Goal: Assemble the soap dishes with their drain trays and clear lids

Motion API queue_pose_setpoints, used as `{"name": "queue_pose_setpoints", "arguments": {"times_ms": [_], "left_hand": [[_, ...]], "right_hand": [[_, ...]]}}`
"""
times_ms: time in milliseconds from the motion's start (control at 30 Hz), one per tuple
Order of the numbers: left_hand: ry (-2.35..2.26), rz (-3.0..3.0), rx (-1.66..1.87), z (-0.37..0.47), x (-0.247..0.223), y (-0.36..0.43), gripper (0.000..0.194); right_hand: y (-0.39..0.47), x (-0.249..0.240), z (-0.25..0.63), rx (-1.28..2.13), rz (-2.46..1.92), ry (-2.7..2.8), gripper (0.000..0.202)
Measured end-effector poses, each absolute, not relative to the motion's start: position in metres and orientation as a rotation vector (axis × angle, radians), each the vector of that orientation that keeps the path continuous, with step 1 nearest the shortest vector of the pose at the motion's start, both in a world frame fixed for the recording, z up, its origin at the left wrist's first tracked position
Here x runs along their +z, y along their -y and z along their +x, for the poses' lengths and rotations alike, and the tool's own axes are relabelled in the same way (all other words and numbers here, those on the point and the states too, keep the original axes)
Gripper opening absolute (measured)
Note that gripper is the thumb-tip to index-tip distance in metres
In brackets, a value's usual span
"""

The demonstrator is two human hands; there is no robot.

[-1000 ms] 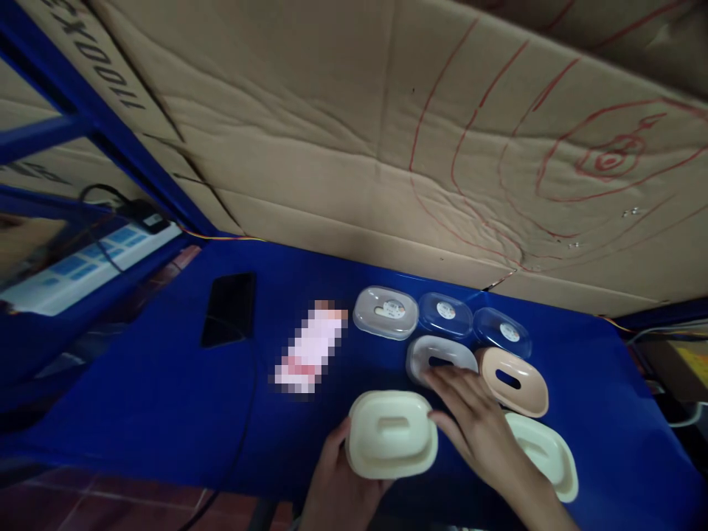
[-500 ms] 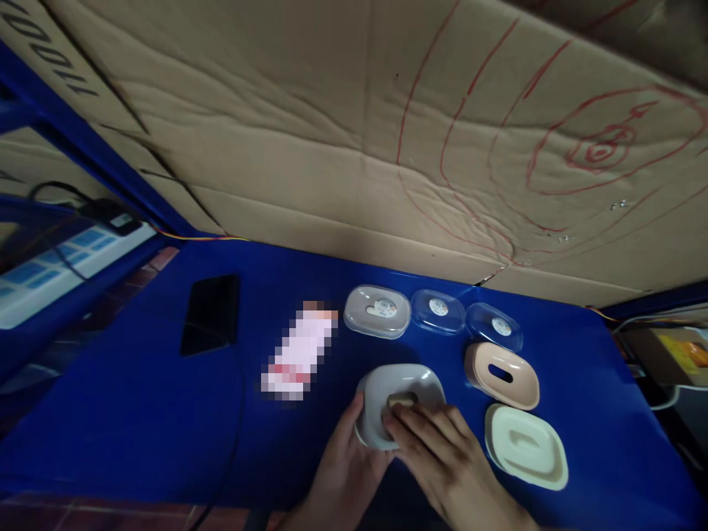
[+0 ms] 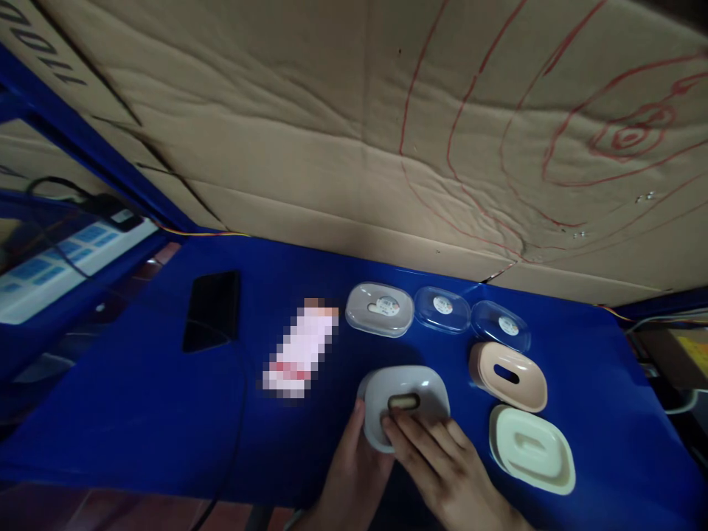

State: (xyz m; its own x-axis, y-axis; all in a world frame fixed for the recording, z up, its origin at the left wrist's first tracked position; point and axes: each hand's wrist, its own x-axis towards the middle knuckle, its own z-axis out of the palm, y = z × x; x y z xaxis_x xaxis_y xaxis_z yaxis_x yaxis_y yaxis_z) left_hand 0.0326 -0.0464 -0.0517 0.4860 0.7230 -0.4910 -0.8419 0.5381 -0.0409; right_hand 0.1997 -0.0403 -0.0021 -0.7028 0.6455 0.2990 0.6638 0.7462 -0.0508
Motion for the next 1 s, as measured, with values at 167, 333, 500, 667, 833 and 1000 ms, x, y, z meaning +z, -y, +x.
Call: {"name": "queue_pose_setpoints", "arguments": {"times_ms": [167, 333, 500, 667, 833, 1000], "left_hand": [[-0.47, -0.225, 0.995, 0.035, -0.059, 0.046, 0.042], [-0.459, -0.218, 0.974, 0.041, -0.067, 0.044, 0.044], [-0.421, -0.207, 0.961, 0.043, -0.066, 0.042, 0.06], [-0.399, -0.2, 0.995, 0.042, -0.059, 0.043, 0.056], [-0.4, -0.196, 1.016, 0.04, -0.053, 0.046, 0.053], [-0.425, -0.198, 1.018, 0.036, -0.047, 0.045, 0.051]], "right_hand": [[0.042, -0.013, 0.203, -0.101, -1.029, 2.609, 0.048], [0.037, -0.014, 0.206, 0.083, -1.046, 2.608, 0.041], [0.04, -0.019, 0.204, 0.233, -1.169, 2.46, 0.041], [0.045, -0.018, 0.204, 0.125, -1.135, 2.514, 0.049], [0.044, -0.017, 0.207, 0.094, -1.069, 2.551, 0.049], [0.047, -0.029, 0.205, 0.102, -1.128, 2.534, 0.049]]}}
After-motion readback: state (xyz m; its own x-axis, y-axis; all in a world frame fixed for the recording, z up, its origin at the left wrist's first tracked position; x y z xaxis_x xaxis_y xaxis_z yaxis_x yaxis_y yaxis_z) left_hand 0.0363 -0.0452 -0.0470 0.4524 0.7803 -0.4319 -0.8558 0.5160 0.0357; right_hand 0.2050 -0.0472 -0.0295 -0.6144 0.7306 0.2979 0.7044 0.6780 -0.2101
